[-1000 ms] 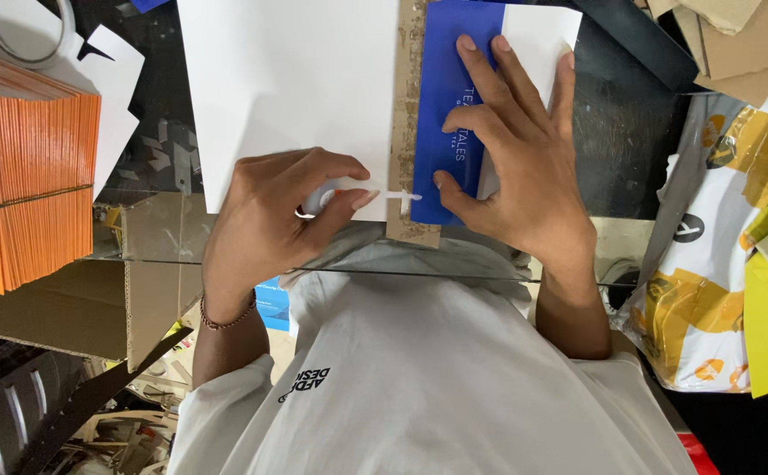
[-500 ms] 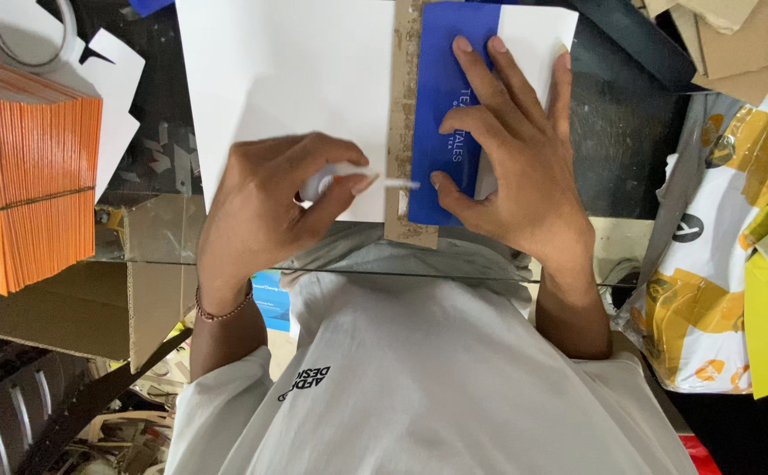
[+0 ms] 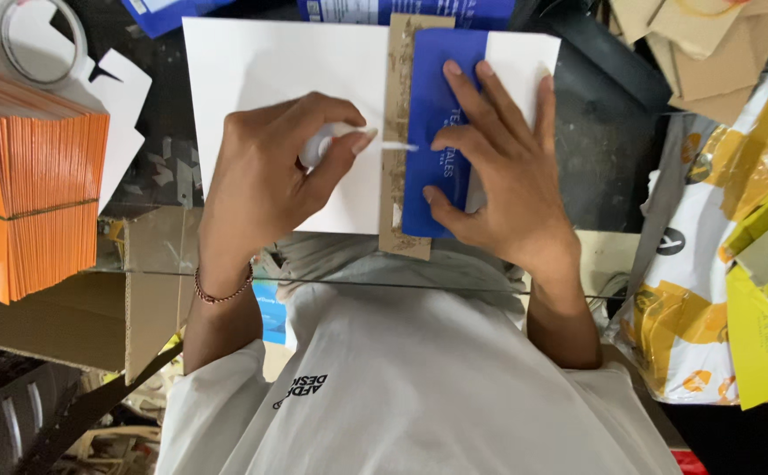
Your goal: The person repeatedly places blue tea packets onto a white surface, applies adhesive tape to seal them, and then moves the sealed packets aside. The process is repeated for multiple packets in a continuous assembly line fashion.
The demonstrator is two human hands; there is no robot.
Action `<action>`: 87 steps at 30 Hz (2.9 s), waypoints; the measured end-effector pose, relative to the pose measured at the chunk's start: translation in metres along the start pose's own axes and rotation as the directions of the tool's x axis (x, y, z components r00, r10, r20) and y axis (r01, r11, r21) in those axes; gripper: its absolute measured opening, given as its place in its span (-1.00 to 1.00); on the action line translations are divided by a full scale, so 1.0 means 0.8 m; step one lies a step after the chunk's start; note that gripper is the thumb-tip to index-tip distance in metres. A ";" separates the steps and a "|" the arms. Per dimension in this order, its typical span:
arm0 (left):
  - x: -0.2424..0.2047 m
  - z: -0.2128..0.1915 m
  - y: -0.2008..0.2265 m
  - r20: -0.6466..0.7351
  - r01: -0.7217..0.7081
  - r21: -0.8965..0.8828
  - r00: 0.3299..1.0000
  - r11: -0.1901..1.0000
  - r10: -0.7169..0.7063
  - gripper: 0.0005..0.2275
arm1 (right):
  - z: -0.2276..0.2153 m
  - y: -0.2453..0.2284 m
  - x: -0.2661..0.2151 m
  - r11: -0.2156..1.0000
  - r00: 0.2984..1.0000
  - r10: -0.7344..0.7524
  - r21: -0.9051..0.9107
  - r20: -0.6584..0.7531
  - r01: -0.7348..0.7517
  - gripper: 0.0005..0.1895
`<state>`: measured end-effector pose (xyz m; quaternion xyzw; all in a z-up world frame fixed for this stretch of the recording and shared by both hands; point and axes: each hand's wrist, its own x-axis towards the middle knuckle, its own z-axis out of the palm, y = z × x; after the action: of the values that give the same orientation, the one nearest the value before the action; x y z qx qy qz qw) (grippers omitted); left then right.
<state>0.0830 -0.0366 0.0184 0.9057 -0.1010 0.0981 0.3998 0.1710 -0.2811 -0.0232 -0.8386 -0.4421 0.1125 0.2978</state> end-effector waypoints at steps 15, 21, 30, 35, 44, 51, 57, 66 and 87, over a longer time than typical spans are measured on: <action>0.041 0.013 -0.012 -0.193 0.074 0.204 0.981 0.976 -0.034 -0.90 | 0.001 0.000 0.001 1.000 1.000 -0.003 -0.024 -0.024 0.003 -0.66; 0.051 0.023 -0.023 -0.253 0.070 0.311 0.967 0.948 0.012 -0.88 | -0.002 -0.002 0.002 1.000 1.000 0.004 -0.014 -0.022 -0.004 -0.68; -0.007 -0.003 -0.033 -0.474 0.272 -0.028 0.843 0.962 -0.253 -0.80 | -0.001 -0.005 0.003 1.000 0.999 -0.007 -0.010 -0.035 0.006 -0.72; -0.068 -0.021 -0.055 -0.679 0.295 -0.254 0.624 0.921 -0.387 -0.78 | 0.004 -0.001 0.002 0.998 1.000 -0.013 -0.053 -0.019 0.012 -0.72; -0.137 -0.007 -0.116 -0.760 0.491 -0.071 0.537 0.868 -0.366 -0.69 | 0.004 -0.016 0.003 0.999 1.000 -0.007 -0.046 0.005 0.007 -0.70; -0.126 -0.008 -0.096 -0.686 0.511 -0.076 0.596 0.856 -0.417 -0.87 | 0.005 -0.021 0.003 0.999 1.000 0.009 -0.051 0.005 -0.009 -0.70; -0.133 -0.012 -0.097 -0.658 0.434 0.022 0.685 0.901 -0.314 -0.91 | 0.006 -0.020 0.002 0.999 1.000 0.007 -0.039 0.008 -0.007 -0.73; -0.147 -0.013 -0.104 -0.620 0.427 0.002 0.710 0.904 -0.334 -0.70 | 0.008 -0.018 0.001 0.999 1.000 0.020 -0.041 0.011 -0.019 -0.72; -0.137 0.031 -0.008 -0.580 0.602 0.556 0.775 0.573 -0.251 -0.52 | 0.006 -0.019 0.002 0.998 1.000 0.022 -0.062 -0.011 -0.023 -0.68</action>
<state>-0.0182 -0.0398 -0.0311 0.9357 0.2667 0.2278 0.0375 0.1598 -0.2712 -0.0181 -0.8529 -0.4344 0.0979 0.2725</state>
